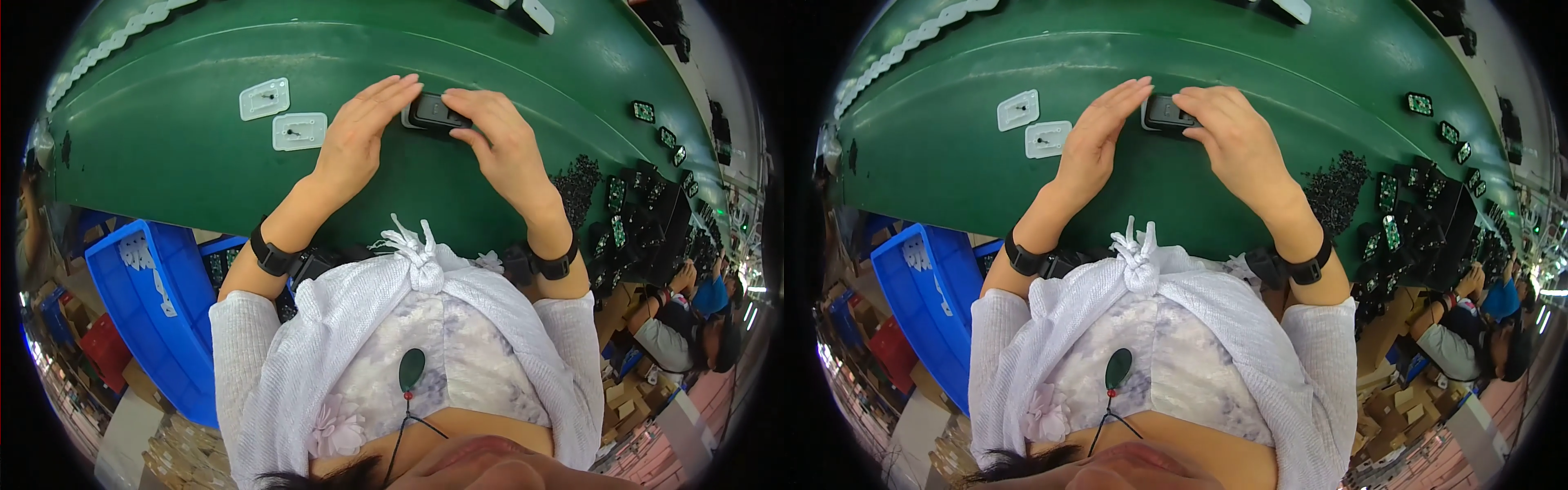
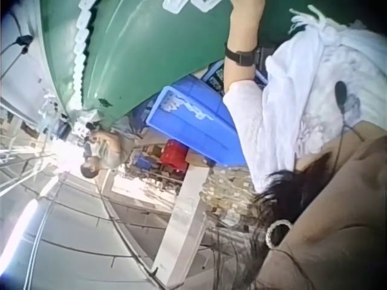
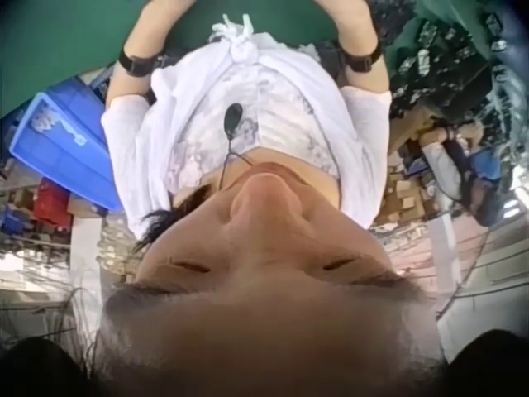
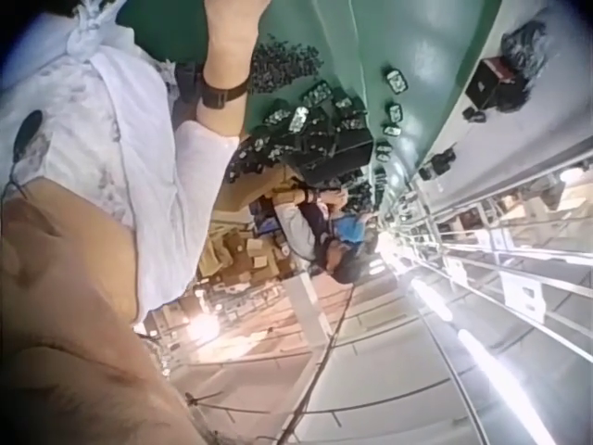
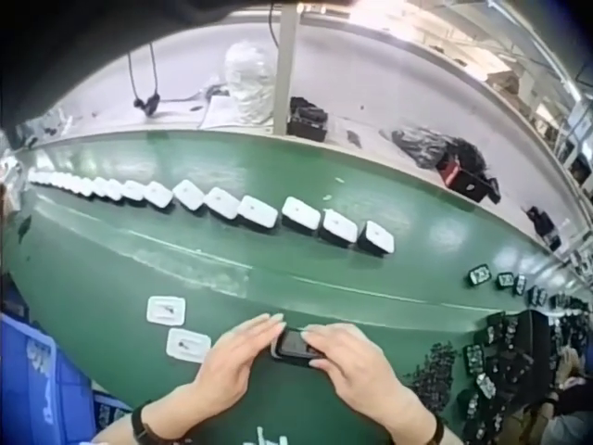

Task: The person picks up a white cover and a black housing, presses them together by hand, and places the assembled unit onto a conveyor belt. This process is repeated with multiple units, occasionally moving aside covers to reach others.

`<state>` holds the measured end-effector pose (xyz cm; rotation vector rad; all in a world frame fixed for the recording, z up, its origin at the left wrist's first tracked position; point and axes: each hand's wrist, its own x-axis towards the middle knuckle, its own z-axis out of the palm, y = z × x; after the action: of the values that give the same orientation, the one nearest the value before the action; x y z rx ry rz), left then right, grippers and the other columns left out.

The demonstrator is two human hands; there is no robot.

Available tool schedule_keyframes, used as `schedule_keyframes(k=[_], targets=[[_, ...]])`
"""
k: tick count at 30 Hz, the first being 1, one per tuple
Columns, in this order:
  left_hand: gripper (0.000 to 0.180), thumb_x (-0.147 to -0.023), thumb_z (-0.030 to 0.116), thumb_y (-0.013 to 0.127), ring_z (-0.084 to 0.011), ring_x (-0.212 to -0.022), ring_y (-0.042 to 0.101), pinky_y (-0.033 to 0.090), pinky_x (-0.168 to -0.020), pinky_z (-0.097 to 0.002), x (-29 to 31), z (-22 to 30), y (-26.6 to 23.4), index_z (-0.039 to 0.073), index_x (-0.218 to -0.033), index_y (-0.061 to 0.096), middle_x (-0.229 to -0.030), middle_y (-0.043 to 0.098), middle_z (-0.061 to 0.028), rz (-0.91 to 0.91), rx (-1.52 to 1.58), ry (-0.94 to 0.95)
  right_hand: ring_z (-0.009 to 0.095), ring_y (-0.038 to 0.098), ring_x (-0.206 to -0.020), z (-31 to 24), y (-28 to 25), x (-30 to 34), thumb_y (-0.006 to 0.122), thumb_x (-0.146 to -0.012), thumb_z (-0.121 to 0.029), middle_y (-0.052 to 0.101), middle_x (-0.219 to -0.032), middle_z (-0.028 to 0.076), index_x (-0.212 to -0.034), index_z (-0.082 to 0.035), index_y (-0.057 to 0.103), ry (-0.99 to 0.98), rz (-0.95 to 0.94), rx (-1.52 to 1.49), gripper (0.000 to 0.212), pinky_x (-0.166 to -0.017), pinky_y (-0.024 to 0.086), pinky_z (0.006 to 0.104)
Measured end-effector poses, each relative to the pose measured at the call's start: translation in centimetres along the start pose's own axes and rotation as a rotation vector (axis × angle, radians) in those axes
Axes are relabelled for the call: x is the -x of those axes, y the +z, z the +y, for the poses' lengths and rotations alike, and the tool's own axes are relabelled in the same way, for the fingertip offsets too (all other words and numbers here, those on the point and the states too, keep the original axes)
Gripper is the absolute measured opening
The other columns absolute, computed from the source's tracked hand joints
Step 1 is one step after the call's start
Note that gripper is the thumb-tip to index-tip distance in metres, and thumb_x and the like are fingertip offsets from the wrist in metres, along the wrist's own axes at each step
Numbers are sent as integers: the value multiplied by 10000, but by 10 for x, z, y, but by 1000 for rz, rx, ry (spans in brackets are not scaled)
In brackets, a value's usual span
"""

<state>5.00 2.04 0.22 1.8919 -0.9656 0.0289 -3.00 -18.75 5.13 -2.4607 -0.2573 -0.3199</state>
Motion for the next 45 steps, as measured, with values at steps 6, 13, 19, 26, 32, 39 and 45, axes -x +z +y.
schedule_keyframes(k=[6, 13, 19, 26, 32, 39, 45], targets=[[579, -779, -112, 502, -279, -1281, 522, 412, -1040, -400, 6, -5, -1, 101, -1310, 589, -1379, 571, -43, -139, -153, 53, 308, 608, -1057, 4, 7, -13, 701, -763, 19, 661, -1145, 113, -1140, -32, 640, -27, -119, 23, 385, -901, 501, 380], [584, -770, -78, 526, -268, -1292, 511, 421, -1033, -408, 11, 0, 1, 89, -1328, 567, -1411, 539, -53, -162, -298, 97, 290, 613, -1033, 4, 19, -5, 700, -753, 21, 645, -1176, 76, -1181, -68, 647, -55, -79, 127, 440, -881, 515, 370], [560, -739, 31, 656, -284, -1185, 560, 463, -968, -395, 12, 7, 14, -6, -1288, 552, -1401, 523, -102, -86, -421, 167, 225, 631, -1039, 28, 11, -6, 709, -773, -8, 677, -1127, 79, -1200, -52, 639, -14, -87, -95, 435, -862, 521, 314], [422, -825, 67, 731, -243, -895, 665, 528, -810, -313, -11, 17, 23, -43, -1208, 591, -1059, 688, -136, -41, 57, -361, 159, 550, -1178, 15, 15, -4, 680, -917, -124, 610, -1256, 102, -1313, 5, 524, 596, 91, -1067, 445, -1015, 420, 291], [375, -858, 98, 714, -204, -860, 670, 537, -806, -302, -23, 29, 43, -7, -1202, 608, -1083, 695, -100, -7, 736, -595, 130, 582, -1045, 16, -2, -6, 682, -915, -124, 631, -1132, 61, -1343, -18, 521, 515, 249, -968, 469, -940, 457, 282], [410, -832, 70, 728, -259, -1018, 627, 524, -834, -326, -2, 25, 16, 19, -1222, 611, -1200, 633, -133, -39, 223, -209, 135, 614, -975, 157, -89, -33, 750, -855, -216, 660, -1078, 34, -1263, -88, 632, 481, 239, -296, 444, -860, 483, 261], [393, -824, 55, 712, -327, -1098, 583, 452, -960, -402, 29, 19, -28, 26, -1204, 618, -1227, 627, -133, 44, -229, -72, 137, 603, -1007, 217, -110, -56, 734, -862, -272, 664, -1093, 27, -1215, -73, 644, 572, -4, -261, 415, -859, 469, 269]])
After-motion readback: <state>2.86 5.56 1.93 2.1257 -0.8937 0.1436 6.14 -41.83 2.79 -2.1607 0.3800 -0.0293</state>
